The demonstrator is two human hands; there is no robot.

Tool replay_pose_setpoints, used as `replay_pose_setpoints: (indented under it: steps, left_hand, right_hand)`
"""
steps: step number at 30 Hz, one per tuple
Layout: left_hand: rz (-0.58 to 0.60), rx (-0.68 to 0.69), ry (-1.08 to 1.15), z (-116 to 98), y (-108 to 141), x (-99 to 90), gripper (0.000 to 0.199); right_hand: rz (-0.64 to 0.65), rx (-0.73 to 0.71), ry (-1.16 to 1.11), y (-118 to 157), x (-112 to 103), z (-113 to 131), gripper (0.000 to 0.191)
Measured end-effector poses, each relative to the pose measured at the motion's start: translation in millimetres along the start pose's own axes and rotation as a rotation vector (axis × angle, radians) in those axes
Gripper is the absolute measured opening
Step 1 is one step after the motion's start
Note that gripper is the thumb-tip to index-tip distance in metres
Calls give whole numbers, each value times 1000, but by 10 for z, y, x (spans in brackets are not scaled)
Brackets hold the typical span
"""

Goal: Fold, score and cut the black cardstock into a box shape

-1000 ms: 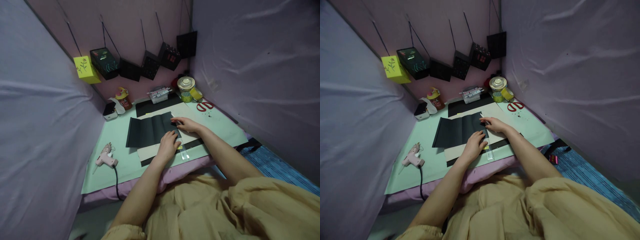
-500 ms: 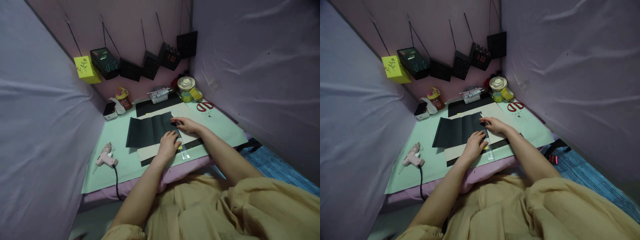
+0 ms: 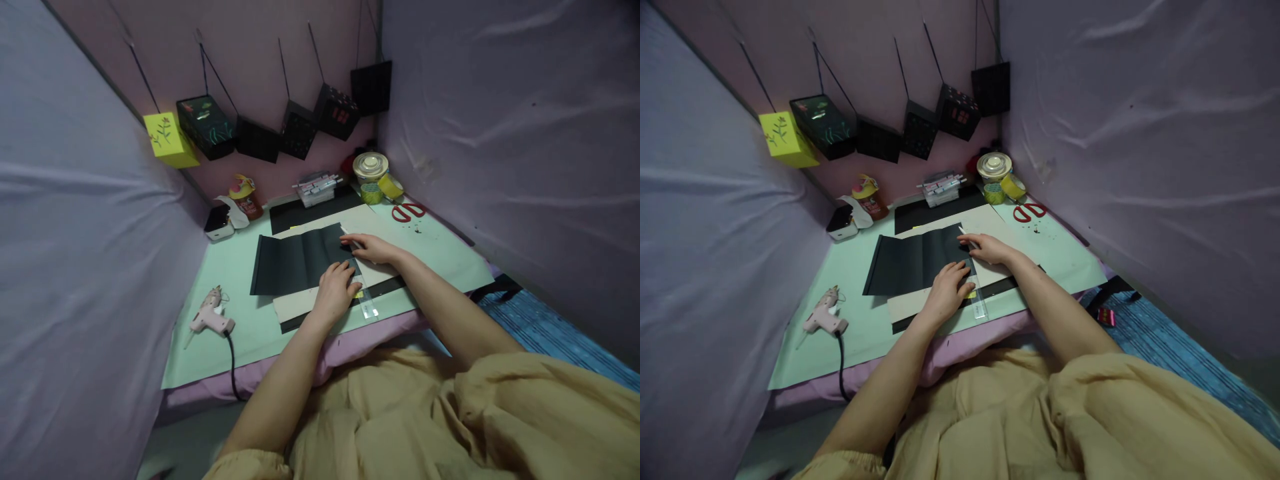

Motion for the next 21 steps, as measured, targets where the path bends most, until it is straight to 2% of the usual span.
replay_pose_setpoints:
  steps: [21]
  left_hand:
    - [21,1,0,-18,-4,-9,39]
  right_hand:
    - [-12,5,-32,-11,-24,-1,58]
Point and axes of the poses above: each hand's wrist, its own y-axis away from the middle knuckle, its own x-axis out of the palm, z = x × y, the point moved 8 cm from there along -y, towards the middle knuckle, and after that the axes turned 10 degrees about y, right-handed, at the moved point
